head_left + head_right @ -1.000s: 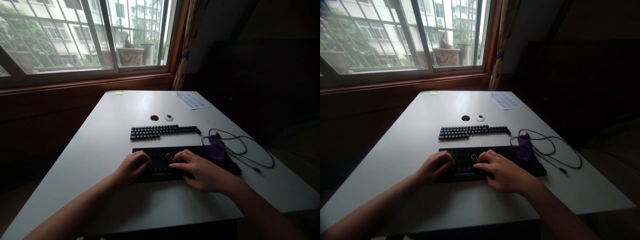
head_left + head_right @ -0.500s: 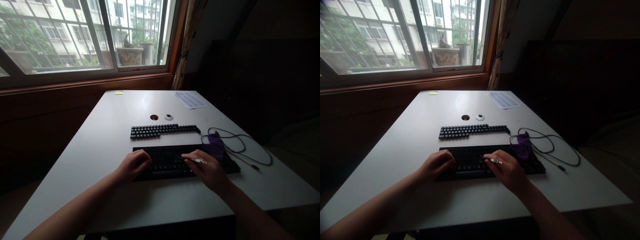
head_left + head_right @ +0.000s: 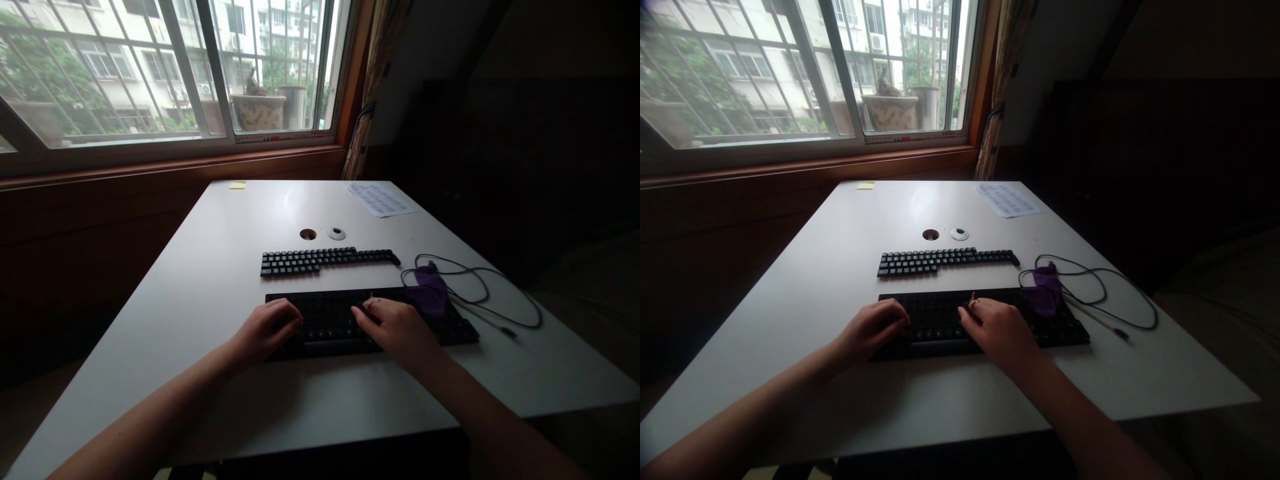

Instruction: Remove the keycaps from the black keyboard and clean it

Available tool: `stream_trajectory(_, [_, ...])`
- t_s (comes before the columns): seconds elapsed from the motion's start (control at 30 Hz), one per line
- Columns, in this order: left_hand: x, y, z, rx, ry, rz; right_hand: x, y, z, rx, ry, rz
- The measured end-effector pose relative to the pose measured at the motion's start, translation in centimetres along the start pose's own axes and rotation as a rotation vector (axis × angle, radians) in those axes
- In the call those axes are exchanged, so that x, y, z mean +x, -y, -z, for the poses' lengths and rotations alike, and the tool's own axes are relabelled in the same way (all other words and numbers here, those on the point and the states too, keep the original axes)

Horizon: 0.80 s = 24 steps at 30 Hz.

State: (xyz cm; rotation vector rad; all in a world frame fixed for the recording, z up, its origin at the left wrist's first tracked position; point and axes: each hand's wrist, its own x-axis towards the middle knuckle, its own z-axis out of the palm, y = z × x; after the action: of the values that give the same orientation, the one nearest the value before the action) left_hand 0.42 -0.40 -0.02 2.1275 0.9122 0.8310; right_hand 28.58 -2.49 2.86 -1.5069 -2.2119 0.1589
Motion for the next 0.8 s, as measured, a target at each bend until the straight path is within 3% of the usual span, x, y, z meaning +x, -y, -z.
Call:
stream_trajectory(0.17, [0.0, 0.0, 0.0, 0.011, 0.002, -0.003, 0.5, 0.2, 0.2, -0.024, 0.052, -0.001])
stream_trajectory(0.47, [-0.1, -0.1, 0.1, 0.007, 0.009, 0.008, 1.0, -5.2, -0.8, 0.568, 0.214, -0.458])
stream_trajectory(0.8, [-0.1, 0.0, -0.2, 0.003, -0.037, 0.001, 1.4, -1.8, 0.1, 0.585, 0.077, -0.305])
